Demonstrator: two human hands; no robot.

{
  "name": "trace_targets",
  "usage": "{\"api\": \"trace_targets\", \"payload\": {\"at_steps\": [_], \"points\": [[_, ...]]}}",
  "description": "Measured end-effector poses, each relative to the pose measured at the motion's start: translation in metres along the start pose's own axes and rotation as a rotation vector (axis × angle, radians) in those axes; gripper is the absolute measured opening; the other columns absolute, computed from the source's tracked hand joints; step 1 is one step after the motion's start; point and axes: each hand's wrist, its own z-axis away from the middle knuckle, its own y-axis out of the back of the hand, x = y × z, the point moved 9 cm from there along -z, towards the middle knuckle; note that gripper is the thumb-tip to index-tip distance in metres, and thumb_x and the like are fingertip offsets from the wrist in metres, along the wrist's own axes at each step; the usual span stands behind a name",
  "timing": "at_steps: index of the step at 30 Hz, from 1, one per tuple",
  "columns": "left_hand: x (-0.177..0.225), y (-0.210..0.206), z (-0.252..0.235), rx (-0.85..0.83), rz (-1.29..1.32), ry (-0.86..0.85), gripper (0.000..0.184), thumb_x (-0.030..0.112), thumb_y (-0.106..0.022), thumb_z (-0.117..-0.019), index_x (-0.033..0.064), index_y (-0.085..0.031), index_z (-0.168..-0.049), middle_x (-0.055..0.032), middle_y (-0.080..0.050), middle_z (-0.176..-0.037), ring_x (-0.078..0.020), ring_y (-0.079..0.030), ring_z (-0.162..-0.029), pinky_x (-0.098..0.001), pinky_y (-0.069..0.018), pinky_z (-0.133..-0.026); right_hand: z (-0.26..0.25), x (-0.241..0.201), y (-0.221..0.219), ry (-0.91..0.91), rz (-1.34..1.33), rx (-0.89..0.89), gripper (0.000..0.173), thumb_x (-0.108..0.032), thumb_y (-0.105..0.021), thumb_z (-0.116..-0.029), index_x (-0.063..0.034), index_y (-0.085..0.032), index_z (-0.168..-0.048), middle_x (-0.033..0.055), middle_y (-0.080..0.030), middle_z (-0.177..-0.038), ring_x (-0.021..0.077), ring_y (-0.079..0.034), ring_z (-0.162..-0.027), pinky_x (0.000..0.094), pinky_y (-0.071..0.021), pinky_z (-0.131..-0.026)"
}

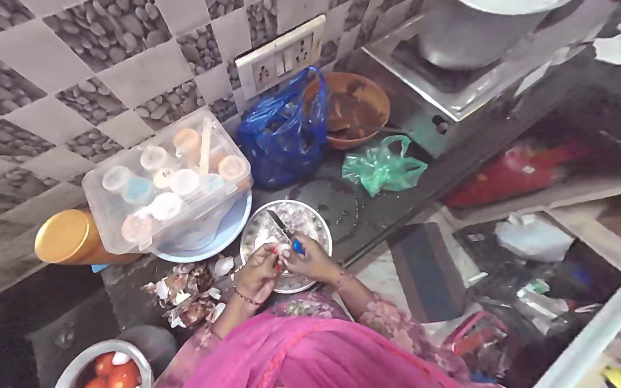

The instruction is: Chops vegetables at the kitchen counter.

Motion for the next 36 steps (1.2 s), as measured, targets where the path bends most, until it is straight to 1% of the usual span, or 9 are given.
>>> {"api": "trace_targets", "payload": {"at_steps": [3, 9, 13, 20, 24, 27, 30, 33, 36], "points": [[0.0, 0.001, -0.003, 0.016, 0.001, 0.005, 0.016, 0.014, -0.079, -0.0831, 0.0157, -0.076, -0.099, -0.0002, -0.074, -0.087, -0.0069, -0.069, -0.074, -0.0237, -0.059, -0.07, -0.006, 0.003, -0.003, -0.008, 0.03, -0.022, 0.031, -0.029, -0.062, -0.0969, 0.0014, -0.058, -0.097, 0.0002, -0.06, -0.076, 0.0024, -0.057, -0.066, 0.0219, -0.0497, -0.064], [-0.003, 0.0, -0.01, 0.037, 0.055, 0.014, 0.017, 0.01, -0.079, -0.0829, 0.0115, -0.075, -0.099, -0.0024, -0.074, -0.088, -0.0083, -0.07, -0.076, -0.0246, -0.0597, -0.072, -0.011, 0.003, -0.002, 0.025, 0.091, -0.006, 0.032, -0.027, -0.057, -0.0995, 0.0049, -0.061, -0.1, 0.001, -0.058, -0.073, 0.0018, -0.054, -0.064, 0.0215, -0.0477, -0.062], [-0.005, 0.002, -0.014, 0.097, 0.003, 0.06, 0.01, 0.006, -0.067, -0.0895, 0.0107, -0.071, -0.098, -0.0012, -0.072, -0.083, -0.0074, -0.069, -0.072, -0.024, -0.0593, -0.069, -0.012, 0.003, -0.001, 0.073, 0.1, 0.031, 0.033, -0.025, -0.051, -0.1021, 0.0058, -0.061, -0.098, 0.003, -0.059, -0.074, 0.0031, -0.055, -0.066, 0.0222, -0.0484, -0.064], [-0.007, 0.009, -0.021, 0.159, -0.035, 0.079, 0.014, 0.0, -0.059, -0.0892, 0.0082, -0.069, -0.094, -0.001, -0.072, -0.081, -0.0069, -0.068, -0.071, -0.0236, -0.0585, -0.069, -0.014, 0.006, 0.001, 0.069, 0.166, 0.085, 0.036, -0.027, -0.045, -0.1039, 0.0005, -0.061, -0.087, -0.0015, -0.051, -0.065, 0.0038, -0.051, -0.059, 0.0251, -0.0454, -0.059], [-0.005, 0.01, -0.022, 0.203, -0.065, 0.08, 0.018, -0.004, -0.053, -0.0896, 0.0078, -0.066, -0.094, 0.0007, -0.07, -0.078, -0.005, -0.066, -0.067, -0.0214, -0.0574, -0.065, -0.015, 0.009, 0.001, 0.013, 0.201, 0.08, 0.039, -0.029, -0.045, -0.1039, 0.0015, -0.062, -0.088, -0.0004, -0.051, -0.065, 0.0062, -0.051, -0.06, 0.0277, -0.045, -0.06], [-0.004, 0.01, -0.023, 0.191, -0.04, 0.064, 0.018, -0.004, -0.057, -0.0877, 0.0075, -0.069, -0.094, -0.0002, -0.071, -0.08, -0.0054, -0.067, -0.068, -0.0216, -0.0578, -0.066, -0.016, 0.011, 0.004, 0.003, 0.189, 0.09, 0.038, -0.031, -0.053, -0.1013, 0.0042, -0.065, -0.095, 0.0029, -0.058, -0.071, 0.0069, -0.055, -0.065, 0.0274, -0.0487, -0.063], [-0.004, 0.009, -0.021, 0.199, -0.038, 0.068, 0.018, -0.005, -0.058, -0.0861, 0.0072, -0.069, -0.094, -0.0013, -0.072, -0.08, -0.0063, -0.068, -0.068, -0.0226, -0.0584, -0.067, -0.018, 0.011, 0.008, -0.055, 0.216, 0.035, 0.039, -0.033, -0.058, -0.0985, 0.0051, -0.062, -0.096, 0.0044, -0.056, -0.074, 0.0085, -0.053, -0.066, 0.0282, -0.0474, -0.064], [-0.005, 0.008, -0.022, 0.178, -0.016, 0.068, 0.019, -0.005, -0.059, -0.0857, 0.007, -0.07, -0.095, -0.0026, -0.073, -0.081, -0.0076, -0.069, -0.07, -0.0239, -0.0594, -0.069, -0.019, 0.01, 0.008, -0.046, 0.202, 0.012, 0.038, -0.032, -0.057, -0.0989, 0.0058, -0.062, -0.098, 0.0039, -0.056, -0.074, 0.0075, -0.053, -0.065, 0.0269, -0.0473, -0.064], [-0.005, 0.007, -0.023, 0.164, -0.038, 0.062, 0.018, -0.003, -0.06, -0.0873, 0.0083, -0.072, -0.093, -0.0007, -0.072, -0.079, -0.0058, -0.067, -0.067, -0.0222, -0.058, -0.066, -0.018, 0.008, 0.005, -0.023, 0.181, 0.011, 0.037, -0.031, -0.053, -0.1015, 0.0048, -0.063, -0.099, 0.003, -0.056, -0.074, 0.0066, -0.053, -0.066, 0.0263, -0.0479, -0.064]]}}
